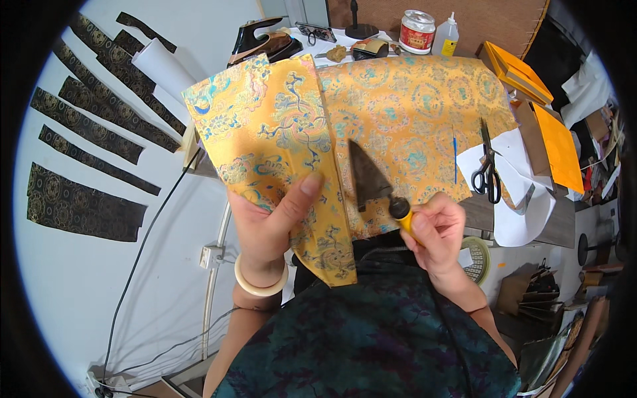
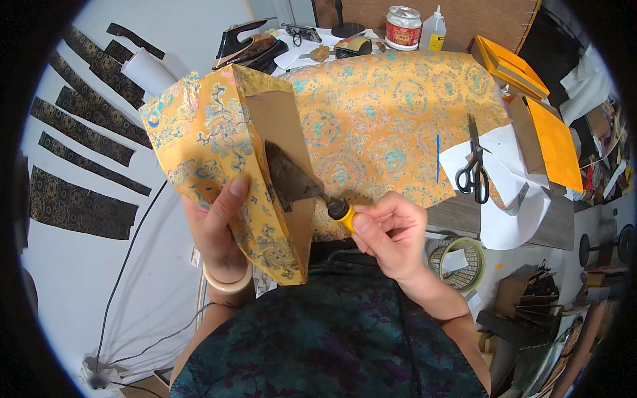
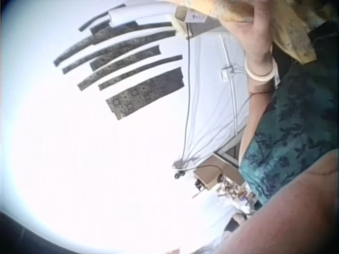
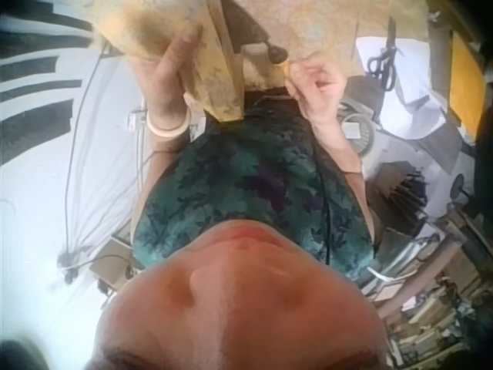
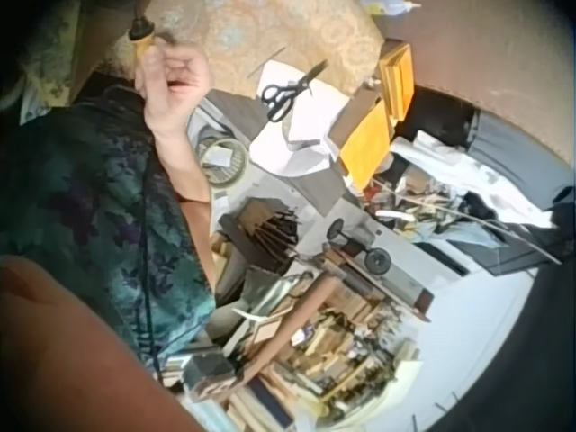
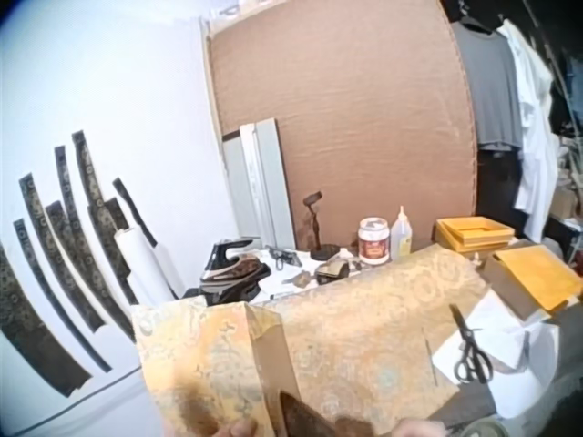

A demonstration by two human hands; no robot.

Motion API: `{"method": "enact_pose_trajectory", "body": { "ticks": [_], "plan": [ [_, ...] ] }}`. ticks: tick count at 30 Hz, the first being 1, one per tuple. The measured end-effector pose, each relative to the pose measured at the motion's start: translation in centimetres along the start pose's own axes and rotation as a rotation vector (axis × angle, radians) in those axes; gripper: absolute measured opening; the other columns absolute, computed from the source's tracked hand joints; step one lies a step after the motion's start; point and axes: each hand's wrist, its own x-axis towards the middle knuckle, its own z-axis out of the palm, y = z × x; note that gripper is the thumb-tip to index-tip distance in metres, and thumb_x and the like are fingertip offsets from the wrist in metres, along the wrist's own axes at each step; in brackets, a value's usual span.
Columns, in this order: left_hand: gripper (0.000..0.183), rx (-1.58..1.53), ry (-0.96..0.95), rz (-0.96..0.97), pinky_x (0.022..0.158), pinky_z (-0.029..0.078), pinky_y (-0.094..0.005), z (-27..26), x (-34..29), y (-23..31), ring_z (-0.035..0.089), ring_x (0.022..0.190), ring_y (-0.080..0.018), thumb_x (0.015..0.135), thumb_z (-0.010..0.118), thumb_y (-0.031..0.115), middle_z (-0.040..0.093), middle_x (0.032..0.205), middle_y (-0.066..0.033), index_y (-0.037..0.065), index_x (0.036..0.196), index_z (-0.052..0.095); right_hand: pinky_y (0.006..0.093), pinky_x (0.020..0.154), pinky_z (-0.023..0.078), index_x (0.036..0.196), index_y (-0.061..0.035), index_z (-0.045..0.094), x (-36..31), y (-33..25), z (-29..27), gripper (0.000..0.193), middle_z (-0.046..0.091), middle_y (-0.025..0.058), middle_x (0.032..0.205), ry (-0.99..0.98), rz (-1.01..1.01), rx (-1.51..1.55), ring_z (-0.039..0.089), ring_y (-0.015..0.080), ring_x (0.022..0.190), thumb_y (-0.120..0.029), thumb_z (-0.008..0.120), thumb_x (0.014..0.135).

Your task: The person uses a hot knife to seal the edges of a yellow patterned fabric, then irons the fabric over a cardboard frame. They trim excess fabric with scissors and continue sealing the edges with the hot knife.

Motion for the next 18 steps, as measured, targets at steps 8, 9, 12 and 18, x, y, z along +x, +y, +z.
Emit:
{"method": "enact_pose_trajectory", "body": {
  "ticks": [8, 9, 12, 18],
  "plan": [
    [0.051, 0.020, -0.024, 0.013, 0.092, 0.053, -0.0344, 0.1, -0.1, 0.0, 0.066, 0.105, -0.0208, 0.085, 0.073, -0.004, 0.067, 0.117, -0.0120, -0.005, 0.131, 0.053, 0.0188, 0.054, 0.043, 0.088, 0.0015, 0.059, 1.9, -0.8, 1.1, 0.012, 0.063, 0.0017, 0.070, -0.068, -0.136, -0.215, 0.054, 0.0006, 0.061, 0.003, 0.070, 0.094],
    [0.051, 0.014, -0.018, 0.012, 0.092, 0.053, -0.0345, 0.2, -0.1, -0.1, 0.066, 0.105, -0.0209, 0.085, 0.074, -0.004, 0.067, 0.118, -0.0120, -0.005, 0.131, 0.053, 0.0187, 0.053, 0.042, 0.088, 0.0011, 0.059, 1.9, -0.8, 1.2, 0.012, 0.063, 0.0015, 0.069, -0.063, -0.124, -0.204, 0.054, 0.0006, 0.060, 0.003, 0.069, 0.094],
    [0.055, 0.088, 0.016, 0.001, 0.089, 0.054, -0.0337, 0.3, -0.4, 0.0, 0.067, 0.102, -0.0216, 0.084, 0.073, -0.001, 0.067, 0.116, -0.0126, -0.005, 0.134, 0.050, 0.0188, 0.051, 0.040, 0.087, 0.0002, 0.058, 1.7, -0.8, 1.7, 0.013, 0.062, 0.0007, 0.066, -0.051, -0.078, -0.166, 0.051, 0.0005, 0.057, 0.004, 0.068, 0.095],
    [0.056, 0.067, -0.021, 0.028, 0.091, 0.054, -0.0349, -0.1, -0.2, 0.0, 0.066, 0.104, -0.0214, 0.083, 0.073, -0.003, 0.067, 0.118, -0.0125, -0.005, 0.134, 0.051, 0.0196, 0.047, 0.035, 0.085, -0.0008, 0.056, 1.4, -0.9, 1.8, 0.016, 0.058, -0.0010, 0.063, -0.039, -0.037, -0.172, 0.047, -0.0001, 0.054, 0.004, 0.066, 0.096]
  ]
}}
